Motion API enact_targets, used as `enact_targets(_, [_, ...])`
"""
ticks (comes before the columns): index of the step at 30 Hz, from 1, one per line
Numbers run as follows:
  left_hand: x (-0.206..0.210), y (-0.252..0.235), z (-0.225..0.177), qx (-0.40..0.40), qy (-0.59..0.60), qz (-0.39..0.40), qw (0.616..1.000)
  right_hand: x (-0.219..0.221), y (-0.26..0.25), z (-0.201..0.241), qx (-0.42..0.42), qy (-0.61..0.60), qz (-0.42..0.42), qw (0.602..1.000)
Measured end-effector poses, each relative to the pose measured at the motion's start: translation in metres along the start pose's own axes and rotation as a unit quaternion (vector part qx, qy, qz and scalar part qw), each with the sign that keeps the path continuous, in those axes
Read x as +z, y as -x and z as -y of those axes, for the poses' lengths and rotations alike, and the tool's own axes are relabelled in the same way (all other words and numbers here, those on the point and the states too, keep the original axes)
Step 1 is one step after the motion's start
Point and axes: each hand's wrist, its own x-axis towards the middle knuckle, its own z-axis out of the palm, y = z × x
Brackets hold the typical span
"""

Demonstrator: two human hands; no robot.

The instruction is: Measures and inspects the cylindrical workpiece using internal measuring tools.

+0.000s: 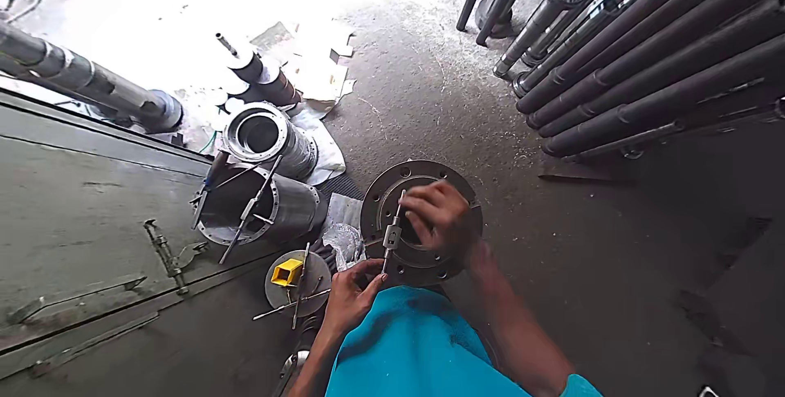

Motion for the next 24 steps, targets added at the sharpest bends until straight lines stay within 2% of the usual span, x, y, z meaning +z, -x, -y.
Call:
enact_targets(2, [0.003, 0.004, 0.000, 0.001, -0.022, -0.018, 1.000, 0.016, 0.001, -0.034, 0.010, 0.017, 0.078, 0.997])
enact_targets(4, [0.009, 0.007, 0.005, 0.045, -0.070, -0.050, 0.995, 0.025, 0.005, -0.050, 0.004, 0.019, 0.111, 0.994])
enact_targets(8, [0.009, 0.011, 0.002, 0.137, -0.284, -0.093, 0.944, 0.022, 0.006, -0.042, 0.002, 0.057, 0.115, 0.992])
enact_targets(11, [-0.016, -0.003, 0.002, 0.158, -0.363, -0.125, 0.910, 0.012, 0.022, -0.029, 0.058, 0.073, 0.088, 0.992])
enact_targets(15, [-0.051, -0.073, 0.010, 0.195, -0.364, -0.167, 0.895, 0.017, 0.074, 0.039, 0.228, 0.101, 0.050, 0.967])
enact_targets(18, [-0.043, -0.116, -0.002, 0.239, -0.355, -0.159, 0.890, 0.028, 0.094, 0.076, 0.256, 0.096, 0.039, 0.961])
enact_targets(21, [-0.050, -0.106, 0.000, 0.218, -0.344, -0.151, 0.901, 0.015, 0.091, 0.056, 0.233, 0.086, 0.087, 0.965])
enact_targets(24, [-0.049, -0.059, 0.012, 0.183, -0.311, -0.157, 0.919, 0.006, 0.072, 0.014, 0.211, 0.078, 0.097, 0.969])
